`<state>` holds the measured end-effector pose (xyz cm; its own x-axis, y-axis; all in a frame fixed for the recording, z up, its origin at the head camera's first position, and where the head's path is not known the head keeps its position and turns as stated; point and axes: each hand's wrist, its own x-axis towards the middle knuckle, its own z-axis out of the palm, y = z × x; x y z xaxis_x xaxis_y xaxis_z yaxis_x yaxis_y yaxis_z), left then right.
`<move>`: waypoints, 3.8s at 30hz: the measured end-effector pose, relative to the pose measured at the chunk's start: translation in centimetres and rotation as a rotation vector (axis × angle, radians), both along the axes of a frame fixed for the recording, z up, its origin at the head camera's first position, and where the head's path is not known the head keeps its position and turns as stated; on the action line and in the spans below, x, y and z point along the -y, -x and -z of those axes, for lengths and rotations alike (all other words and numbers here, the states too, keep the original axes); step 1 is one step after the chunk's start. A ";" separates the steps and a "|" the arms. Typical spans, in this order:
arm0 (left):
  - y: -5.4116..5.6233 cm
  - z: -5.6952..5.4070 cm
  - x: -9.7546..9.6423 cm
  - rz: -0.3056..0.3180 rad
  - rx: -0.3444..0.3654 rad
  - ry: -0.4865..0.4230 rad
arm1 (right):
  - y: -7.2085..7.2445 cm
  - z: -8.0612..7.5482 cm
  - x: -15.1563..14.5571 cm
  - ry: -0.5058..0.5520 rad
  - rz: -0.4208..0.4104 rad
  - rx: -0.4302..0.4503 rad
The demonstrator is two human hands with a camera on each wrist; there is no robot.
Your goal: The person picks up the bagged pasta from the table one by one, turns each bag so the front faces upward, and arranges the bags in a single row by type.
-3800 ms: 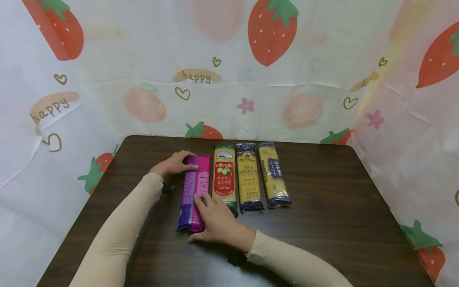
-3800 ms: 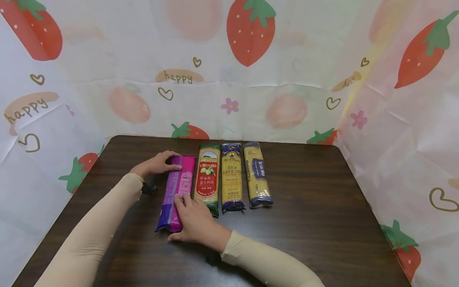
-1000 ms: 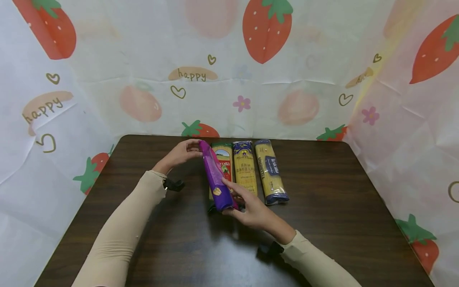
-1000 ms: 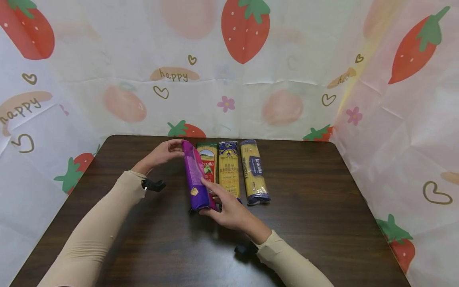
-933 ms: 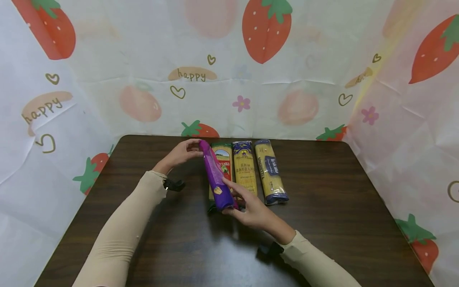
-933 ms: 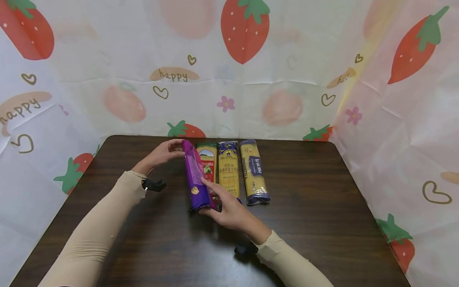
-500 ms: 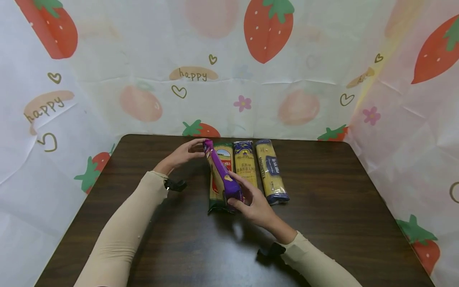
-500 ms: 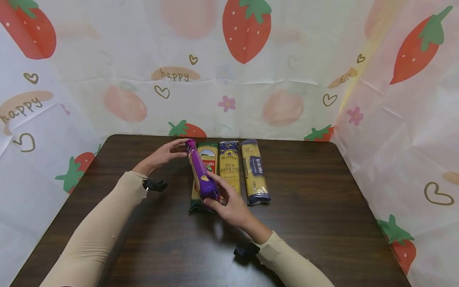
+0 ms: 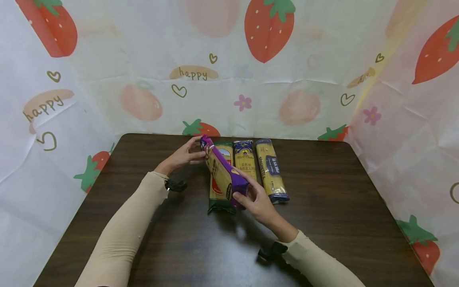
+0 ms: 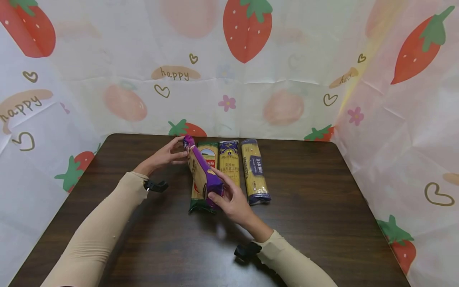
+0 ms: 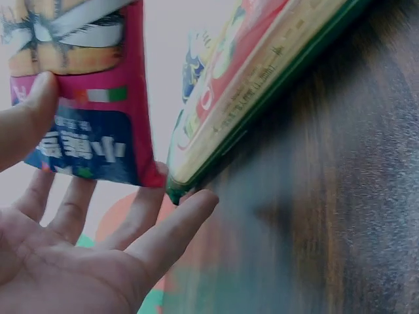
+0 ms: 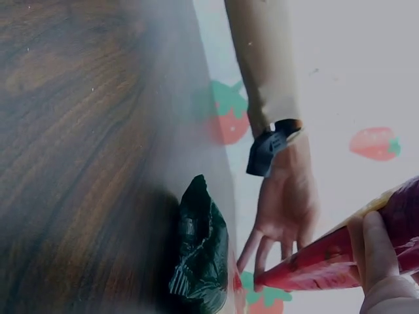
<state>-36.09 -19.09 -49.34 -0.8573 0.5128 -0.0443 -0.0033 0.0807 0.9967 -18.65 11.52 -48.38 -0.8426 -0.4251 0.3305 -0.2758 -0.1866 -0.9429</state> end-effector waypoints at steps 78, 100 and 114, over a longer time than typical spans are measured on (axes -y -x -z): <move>-1.3 -1.6 -0.6 -0.129 0.062 0.017 | 1.3 0.8 3.6 -0.294 0.006 0.203; 0.5 0.1 2.8 -0.205 0.078 0.101 | 4.4 1.5 8.9 -0.709 0.056 0.090; 1.4 1.7 3.7 -0.204 0.101 0.220 | 5.0 2.4 11.1 -0.862 0.072 0.010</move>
